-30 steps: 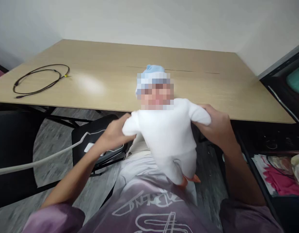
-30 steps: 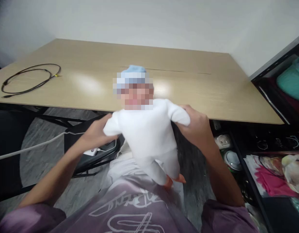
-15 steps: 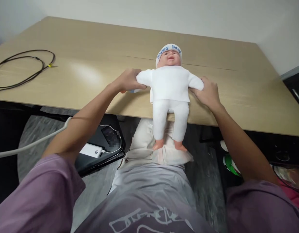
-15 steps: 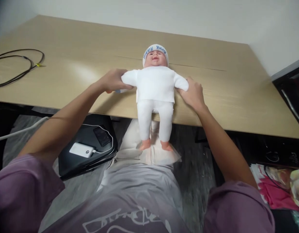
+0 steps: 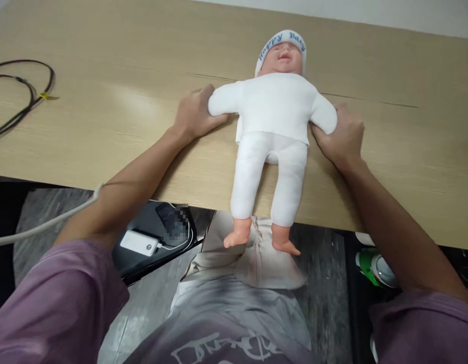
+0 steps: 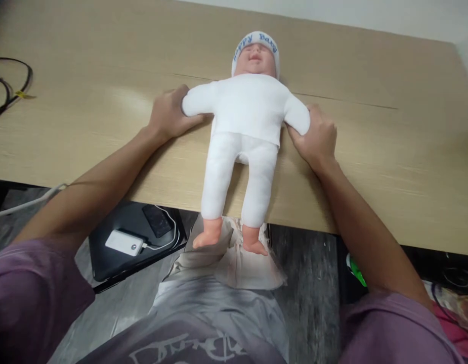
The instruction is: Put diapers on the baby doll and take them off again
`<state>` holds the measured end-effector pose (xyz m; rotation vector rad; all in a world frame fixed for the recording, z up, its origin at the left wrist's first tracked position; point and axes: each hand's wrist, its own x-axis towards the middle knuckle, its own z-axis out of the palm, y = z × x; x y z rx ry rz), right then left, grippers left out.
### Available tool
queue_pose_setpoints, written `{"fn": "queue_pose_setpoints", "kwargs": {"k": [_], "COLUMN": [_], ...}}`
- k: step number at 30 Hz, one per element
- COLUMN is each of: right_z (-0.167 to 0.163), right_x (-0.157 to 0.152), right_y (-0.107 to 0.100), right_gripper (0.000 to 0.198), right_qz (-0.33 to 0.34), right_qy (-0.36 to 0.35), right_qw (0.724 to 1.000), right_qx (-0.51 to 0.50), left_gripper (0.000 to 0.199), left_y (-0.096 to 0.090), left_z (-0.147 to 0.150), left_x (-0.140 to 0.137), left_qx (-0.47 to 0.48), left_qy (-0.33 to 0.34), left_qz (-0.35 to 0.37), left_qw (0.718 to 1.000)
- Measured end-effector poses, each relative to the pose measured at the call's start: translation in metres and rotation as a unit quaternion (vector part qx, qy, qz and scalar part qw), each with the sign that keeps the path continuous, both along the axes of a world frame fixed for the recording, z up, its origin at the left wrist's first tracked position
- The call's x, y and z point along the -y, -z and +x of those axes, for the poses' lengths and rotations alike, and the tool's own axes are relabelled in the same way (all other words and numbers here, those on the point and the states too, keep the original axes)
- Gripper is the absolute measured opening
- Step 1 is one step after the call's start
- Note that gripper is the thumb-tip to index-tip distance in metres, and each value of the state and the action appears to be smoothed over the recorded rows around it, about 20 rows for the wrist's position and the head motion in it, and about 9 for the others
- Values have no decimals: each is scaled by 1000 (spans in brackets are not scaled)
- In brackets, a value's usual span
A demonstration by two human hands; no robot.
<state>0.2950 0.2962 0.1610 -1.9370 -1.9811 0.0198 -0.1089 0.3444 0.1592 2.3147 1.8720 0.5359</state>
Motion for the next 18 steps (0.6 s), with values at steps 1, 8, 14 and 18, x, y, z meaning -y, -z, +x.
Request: {"fn": "queue_pose_setpoints", "kwargs": {"k": [1,8,14,18], "right_z": [1,12,11,7], "right_x": [-8,-74,-137,-177], "right_y": [0,1,0,3], "right_gripper": [62,58,57,66], "right_qz": [2,20,12,8], "right_qy": [-12,-20,-20,-19], "right_qw": [1000,999,999,999], "right_qx": [1,28,36,26], "left_gripper": [87,86,94,107], "left_y": [1,6,7,6], "left_z": [-1,2,7,6], "left_x": [-8,-80,-144,-175], "left_qx": [4,10,-70,-58], "left_qy": [4,14,-17,-15], "left_qz": [-4,36,74,73], "left_qw": [1000,999,995,995]}}
